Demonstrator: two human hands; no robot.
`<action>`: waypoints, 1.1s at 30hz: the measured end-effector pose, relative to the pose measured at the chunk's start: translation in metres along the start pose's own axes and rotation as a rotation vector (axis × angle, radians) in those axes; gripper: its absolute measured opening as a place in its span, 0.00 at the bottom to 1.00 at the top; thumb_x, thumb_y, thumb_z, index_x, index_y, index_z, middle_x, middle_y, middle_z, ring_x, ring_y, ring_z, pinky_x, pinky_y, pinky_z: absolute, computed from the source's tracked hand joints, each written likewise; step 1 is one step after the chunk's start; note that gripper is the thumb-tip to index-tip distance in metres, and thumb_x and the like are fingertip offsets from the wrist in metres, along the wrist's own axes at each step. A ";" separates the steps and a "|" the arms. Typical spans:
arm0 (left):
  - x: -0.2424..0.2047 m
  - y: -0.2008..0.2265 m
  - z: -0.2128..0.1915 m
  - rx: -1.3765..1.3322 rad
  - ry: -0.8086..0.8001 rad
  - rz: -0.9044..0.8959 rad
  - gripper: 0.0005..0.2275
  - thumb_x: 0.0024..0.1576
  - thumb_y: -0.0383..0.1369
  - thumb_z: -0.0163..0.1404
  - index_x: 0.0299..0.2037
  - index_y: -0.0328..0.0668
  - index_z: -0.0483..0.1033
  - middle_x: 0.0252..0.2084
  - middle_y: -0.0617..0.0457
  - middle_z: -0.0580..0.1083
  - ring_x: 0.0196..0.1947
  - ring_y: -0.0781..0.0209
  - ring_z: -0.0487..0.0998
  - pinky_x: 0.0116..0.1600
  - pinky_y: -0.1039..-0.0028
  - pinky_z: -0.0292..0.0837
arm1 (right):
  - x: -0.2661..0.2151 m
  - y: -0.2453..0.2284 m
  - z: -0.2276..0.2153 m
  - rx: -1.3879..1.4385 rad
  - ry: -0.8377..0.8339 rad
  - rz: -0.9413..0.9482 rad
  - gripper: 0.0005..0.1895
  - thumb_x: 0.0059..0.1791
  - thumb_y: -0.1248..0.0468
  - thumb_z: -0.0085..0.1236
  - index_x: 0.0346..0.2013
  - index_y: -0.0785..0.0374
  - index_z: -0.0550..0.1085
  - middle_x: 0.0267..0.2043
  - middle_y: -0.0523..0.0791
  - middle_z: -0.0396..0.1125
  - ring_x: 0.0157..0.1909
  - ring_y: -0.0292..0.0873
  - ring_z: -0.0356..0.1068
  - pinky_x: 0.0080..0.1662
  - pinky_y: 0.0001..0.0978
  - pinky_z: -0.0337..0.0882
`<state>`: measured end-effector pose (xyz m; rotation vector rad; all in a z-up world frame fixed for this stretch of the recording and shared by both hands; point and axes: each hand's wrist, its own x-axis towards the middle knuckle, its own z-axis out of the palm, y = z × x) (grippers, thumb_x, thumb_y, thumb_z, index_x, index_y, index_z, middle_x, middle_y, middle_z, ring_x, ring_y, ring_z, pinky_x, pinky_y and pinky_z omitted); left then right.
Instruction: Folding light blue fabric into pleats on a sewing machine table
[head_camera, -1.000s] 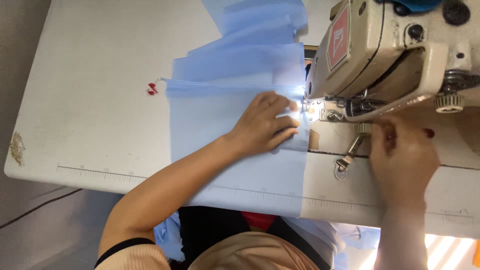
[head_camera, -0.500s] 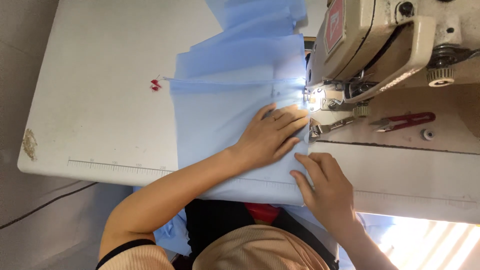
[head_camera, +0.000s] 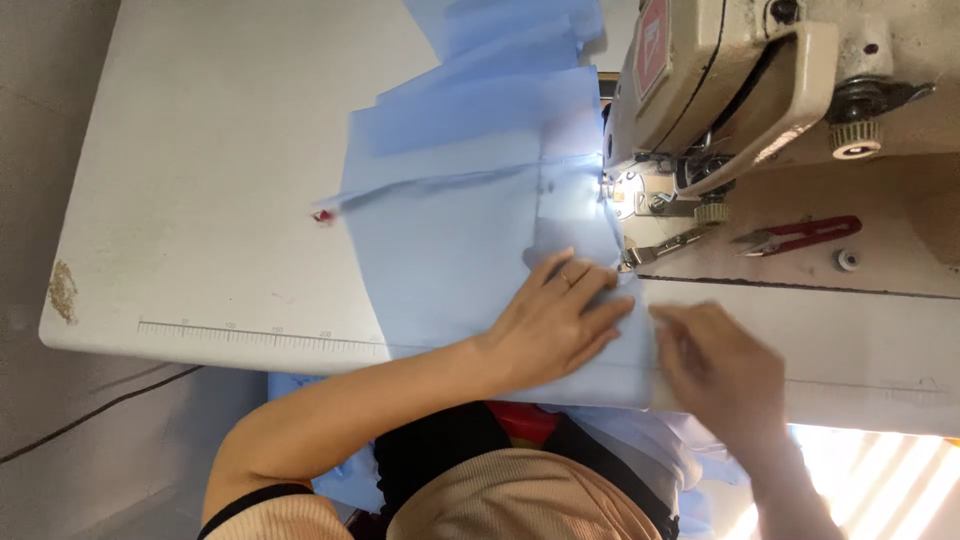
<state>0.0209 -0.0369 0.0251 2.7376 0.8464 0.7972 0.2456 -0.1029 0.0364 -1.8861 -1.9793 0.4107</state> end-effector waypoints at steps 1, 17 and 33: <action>-0.002 0.000 0.004 -0.002 -0.001 0.001 0.13 0.63 0.37 0.51 0.55 0.44 0.74 0.54 0.45 0.71 0.55 0.48 0.71 0.67 0.50 0.62 | 0.016 0.001 -0.004 0.000 -0.001 0.003 0.14 0.51 0.62 0.56 0.50 0.44 0.78 0.43 0.33 0.74 0.43 0.34 0.74 0.43 0.30 0.68; -0.004 -0.043 0.012 0.030 0.102 -0.019 0.12 0.62 0.38 0.49 0.51 0.46 0.79 0.50 0.51 0.74 0.55 0.50 0.73 0.66 0.47 0.59 | 0.036 -0.031 0.011 0.226 0.046 -0.161 0.17 0.45 0.62 0.68 0.47 0.57 0.76 0.24 0.43 0.69 0.24 0.47 0.70 0.28 0.36 0.69; 0.008 -0.045 0.023 0.073 0.148 -0.020 0.11 0.60 0.34 0.50 0.51 0.44 0.77 0.53 0.54 0.74 0.59 0.51 0.72 0.69 0.45 0.58 | 0.031 -0.032 0.024 0.360 0.116 -0.239 0.05 0.47 0.71 0.63 0.35 0.58 0.81 0.21 0.41 0.67 0.21 0.41 0.66 0.25 0.28 0.68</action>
